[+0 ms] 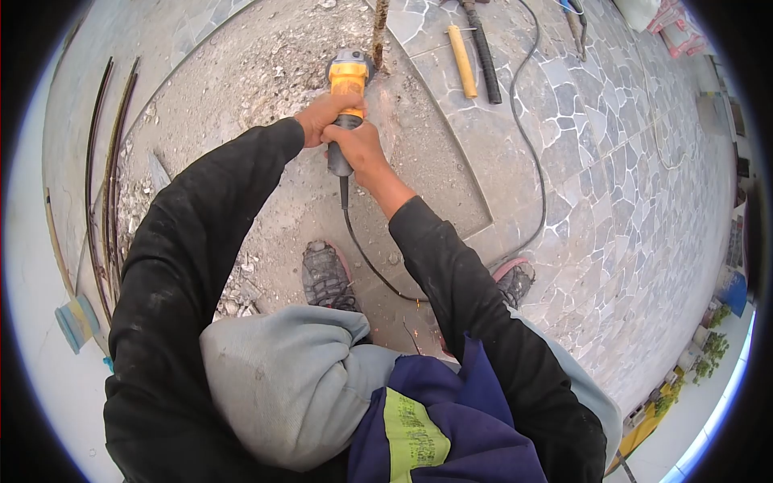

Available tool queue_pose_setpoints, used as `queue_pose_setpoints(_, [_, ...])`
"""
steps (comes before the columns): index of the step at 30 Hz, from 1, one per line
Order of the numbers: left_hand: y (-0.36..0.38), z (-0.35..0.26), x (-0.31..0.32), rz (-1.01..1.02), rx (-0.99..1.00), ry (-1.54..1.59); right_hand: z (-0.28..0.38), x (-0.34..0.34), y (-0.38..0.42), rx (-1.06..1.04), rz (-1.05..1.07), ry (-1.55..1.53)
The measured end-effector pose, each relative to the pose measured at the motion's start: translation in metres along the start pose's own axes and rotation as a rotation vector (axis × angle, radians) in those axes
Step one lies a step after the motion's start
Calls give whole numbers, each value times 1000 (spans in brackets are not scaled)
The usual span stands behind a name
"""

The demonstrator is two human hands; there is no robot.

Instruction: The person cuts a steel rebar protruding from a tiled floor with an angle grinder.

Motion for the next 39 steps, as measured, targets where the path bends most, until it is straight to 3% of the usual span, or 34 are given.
queue_pose_setpoints(17, [9, 3, 23, -72, -17, 15, 15, -14, 18, 49, 35, 59])
queue_pose_setpoints(39, [0, -6, 1, 61, -25, -43, 9, -2, 4, 38, 22, 11])
Point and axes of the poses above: each hand's wrist, its own y-axis away from the middle knuckle, its own x-axis out of the palm, z = x × y, the point moved 2 cm from there along -y, towards the middle knuckle, and after that the axes turned 11 degrees about -y, right-handed, at the moved point
